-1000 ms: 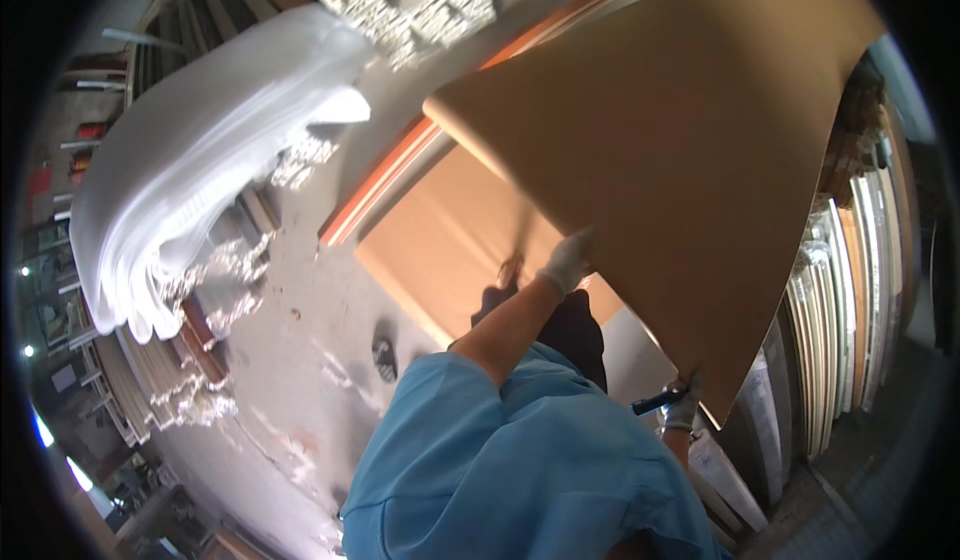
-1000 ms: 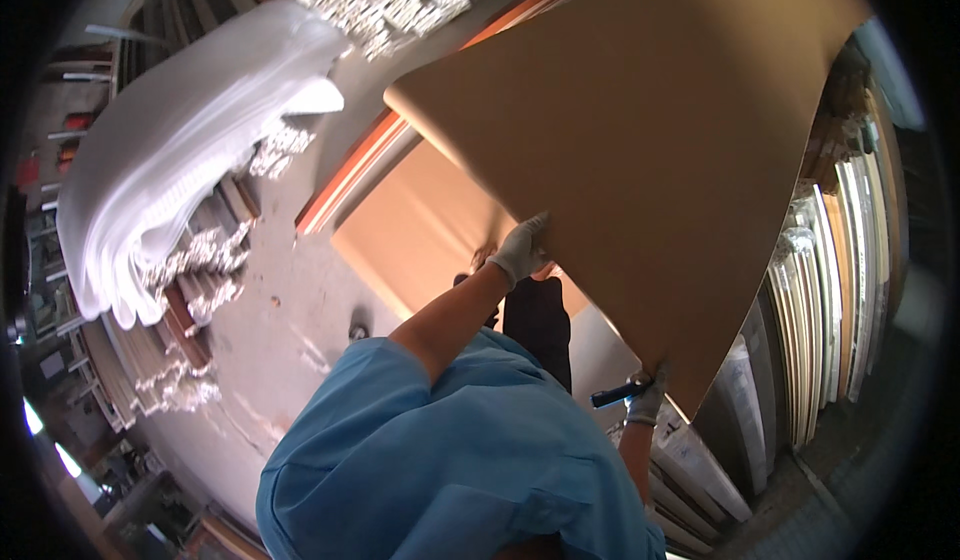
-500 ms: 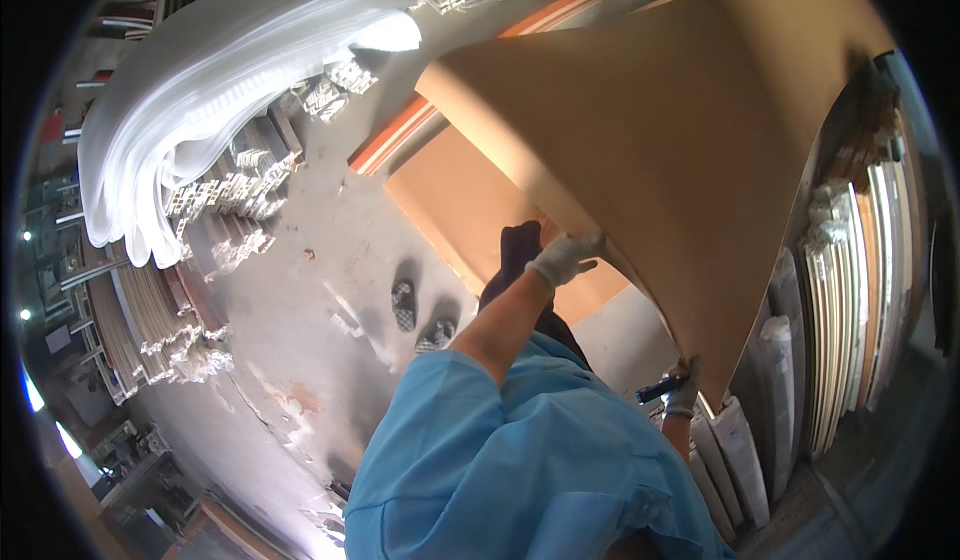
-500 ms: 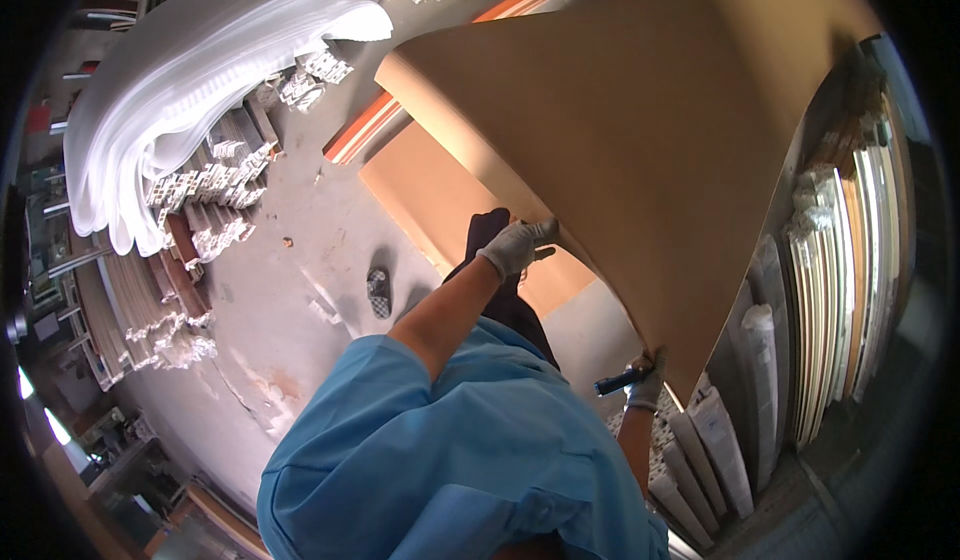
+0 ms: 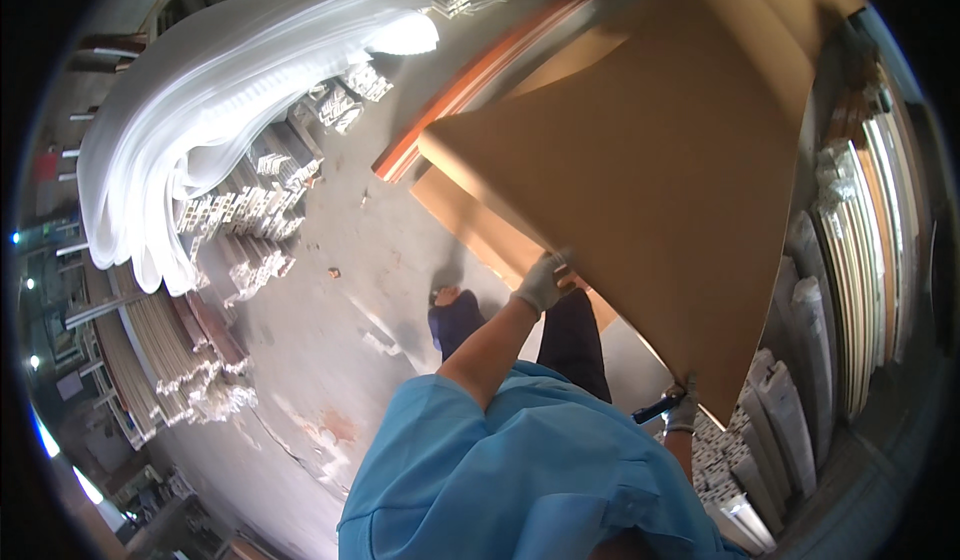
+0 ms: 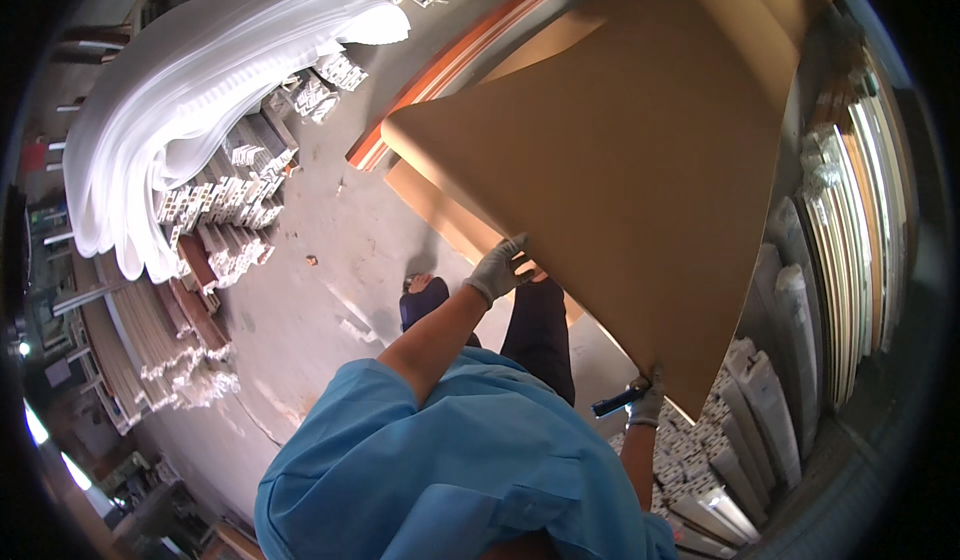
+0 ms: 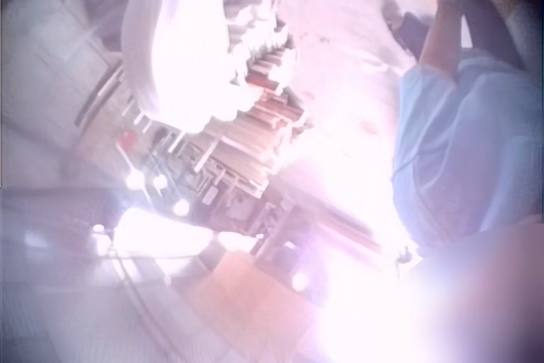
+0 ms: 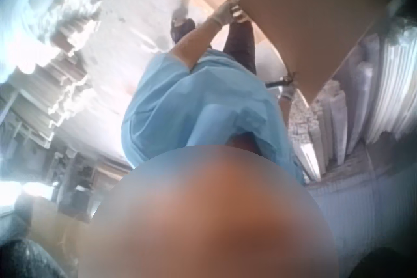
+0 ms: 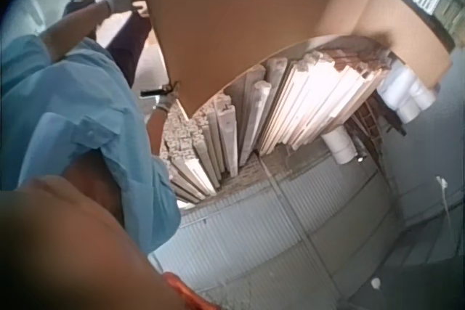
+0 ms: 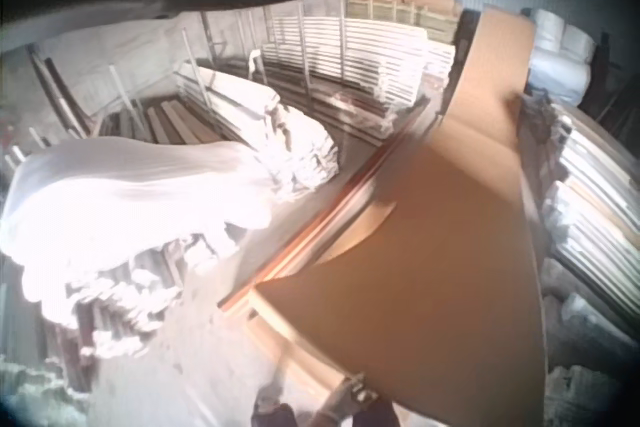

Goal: The person uses a utility knife to cut a large sheet of cardboard on the floor. They repeatedly lift, reposition, and cut the cardboard into smaller pieces, then stack the cut pieces.

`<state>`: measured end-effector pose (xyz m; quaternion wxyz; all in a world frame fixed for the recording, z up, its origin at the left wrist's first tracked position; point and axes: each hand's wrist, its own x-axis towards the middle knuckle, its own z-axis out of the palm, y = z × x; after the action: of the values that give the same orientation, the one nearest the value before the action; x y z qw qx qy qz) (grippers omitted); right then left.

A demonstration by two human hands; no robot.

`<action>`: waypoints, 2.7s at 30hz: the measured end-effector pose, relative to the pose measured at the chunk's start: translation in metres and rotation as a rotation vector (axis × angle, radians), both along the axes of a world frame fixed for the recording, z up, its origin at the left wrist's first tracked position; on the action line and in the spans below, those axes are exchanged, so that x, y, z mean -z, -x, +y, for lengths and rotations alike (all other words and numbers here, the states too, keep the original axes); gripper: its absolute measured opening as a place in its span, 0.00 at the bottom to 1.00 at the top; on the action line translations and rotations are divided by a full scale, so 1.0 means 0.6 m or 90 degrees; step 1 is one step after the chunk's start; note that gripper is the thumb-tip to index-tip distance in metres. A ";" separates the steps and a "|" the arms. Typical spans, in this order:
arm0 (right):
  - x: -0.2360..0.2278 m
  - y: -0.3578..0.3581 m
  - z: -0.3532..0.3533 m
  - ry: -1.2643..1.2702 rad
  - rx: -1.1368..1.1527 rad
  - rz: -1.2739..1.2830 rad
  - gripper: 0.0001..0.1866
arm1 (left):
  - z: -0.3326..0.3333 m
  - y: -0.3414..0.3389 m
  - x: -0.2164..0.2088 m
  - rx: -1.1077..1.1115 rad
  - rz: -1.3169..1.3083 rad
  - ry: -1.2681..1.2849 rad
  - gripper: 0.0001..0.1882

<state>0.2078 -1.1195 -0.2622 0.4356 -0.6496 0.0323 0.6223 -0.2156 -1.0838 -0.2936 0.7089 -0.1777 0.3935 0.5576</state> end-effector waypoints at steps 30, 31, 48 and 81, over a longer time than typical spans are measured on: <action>0.972 0.035 -0.339 0.142 -0.138 -0.472 0.17 | -0.348 0.299 0.910 0.207 0.088 0.090 0.14; 1.001 0.029 -0.338 0.119 -0.164 -0.515 0.17 | -0.363 0.304 0.921 0.198 0.089 0.079 0.15; 0.971 -0.064 -0.239 -0.069 -0.153 -0.571 0.14 | -0.196 0.352 0.944 0.196 0.147 -0.203 0.08; 1.111 -0.090 -0.217 0.068 -0.343 -0.737 0.19 | -0.159 0.329 1.031 0.368 0.236 0.015 0.22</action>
<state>0.2619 -1.2495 -0.9287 0.1774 -0.8867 -0.3415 0.2561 -0.4129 -1.1790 -0.9124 0.7519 0.0374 0.5563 0.3519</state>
